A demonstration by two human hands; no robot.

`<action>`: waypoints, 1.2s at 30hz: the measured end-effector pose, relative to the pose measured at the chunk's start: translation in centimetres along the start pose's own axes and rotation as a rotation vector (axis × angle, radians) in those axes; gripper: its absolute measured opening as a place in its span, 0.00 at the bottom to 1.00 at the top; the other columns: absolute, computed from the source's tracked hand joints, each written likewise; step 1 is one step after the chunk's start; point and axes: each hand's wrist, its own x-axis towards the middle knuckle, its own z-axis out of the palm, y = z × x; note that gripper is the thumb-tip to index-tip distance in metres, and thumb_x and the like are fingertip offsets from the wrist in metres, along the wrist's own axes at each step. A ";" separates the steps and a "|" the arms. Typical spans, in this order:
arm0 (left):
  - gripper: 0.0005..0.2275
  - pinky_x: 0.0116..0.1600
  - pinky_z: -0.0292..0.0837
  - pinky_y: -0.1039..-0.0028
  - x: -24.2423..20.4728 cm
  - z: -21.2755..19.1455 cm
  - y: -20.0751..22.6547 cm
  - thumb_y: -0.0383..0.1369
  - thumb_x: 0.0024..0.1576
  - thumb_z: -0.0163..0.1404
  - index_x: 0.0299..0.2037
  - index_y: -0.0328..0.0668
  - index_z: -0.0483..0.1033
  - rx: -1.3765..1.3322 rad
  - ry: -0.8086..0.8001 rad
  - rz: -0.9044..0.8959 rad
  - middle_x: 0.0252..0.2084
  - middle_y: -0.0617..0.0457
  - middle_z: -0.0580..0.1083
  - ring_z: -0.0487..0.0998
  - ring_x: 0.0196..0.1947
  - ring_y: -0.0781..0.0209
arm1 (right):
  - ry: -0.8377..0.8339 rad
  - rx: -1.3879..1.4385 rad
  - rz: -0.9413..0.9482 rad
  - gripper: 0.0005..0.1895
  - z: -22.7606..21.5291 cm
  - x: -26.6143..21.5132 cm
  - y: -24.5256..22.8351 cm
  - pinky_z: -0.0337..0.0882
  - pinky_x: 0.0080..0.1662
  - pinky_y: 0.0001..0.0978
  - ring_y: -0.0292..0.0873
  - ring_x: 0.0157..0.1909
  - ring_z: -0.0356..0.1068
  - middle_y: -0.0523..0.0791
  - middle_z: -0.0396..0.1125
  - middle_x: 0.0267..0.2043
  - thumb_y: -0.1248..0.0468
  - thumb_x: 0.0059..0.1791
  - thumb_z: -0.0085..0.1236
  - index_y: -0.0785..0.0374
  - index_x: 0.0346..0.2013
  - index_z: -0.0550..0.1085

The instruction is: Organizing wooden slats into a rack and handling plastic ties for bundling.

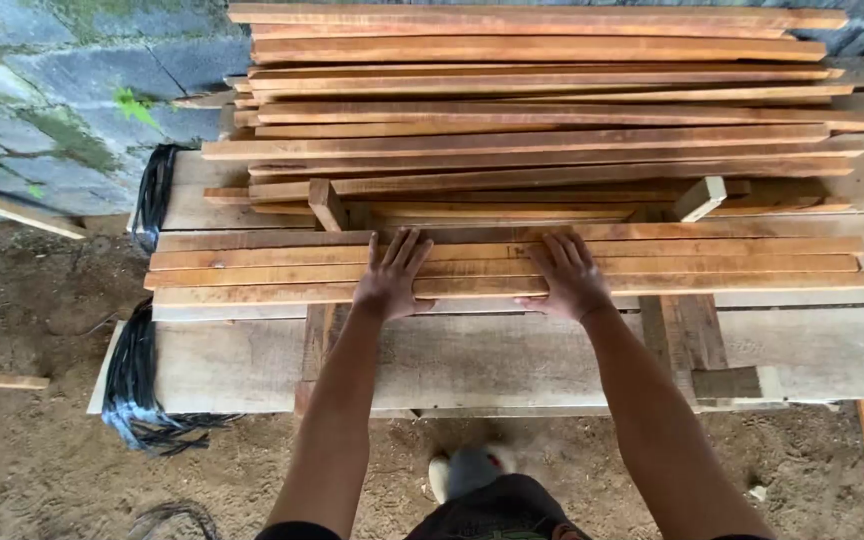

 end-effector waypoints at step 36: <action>0.51 0.76 0.32 0.35 0.3 -0.9 -1.7 0.60 0.41 0.56 0.77 0.64 0.45 -0.119 -0.293 0.027 0.80 0.51 0.47 0.44 0.80 0.52 | -0.161 0.116 0.127 0.58 3.1 0.7 -3.8 0.50 0.70 0.70 0.64 0.70 0.57 0.58 0.60 0.64 0.37 0.25 0.73 0.62 0.63 0.67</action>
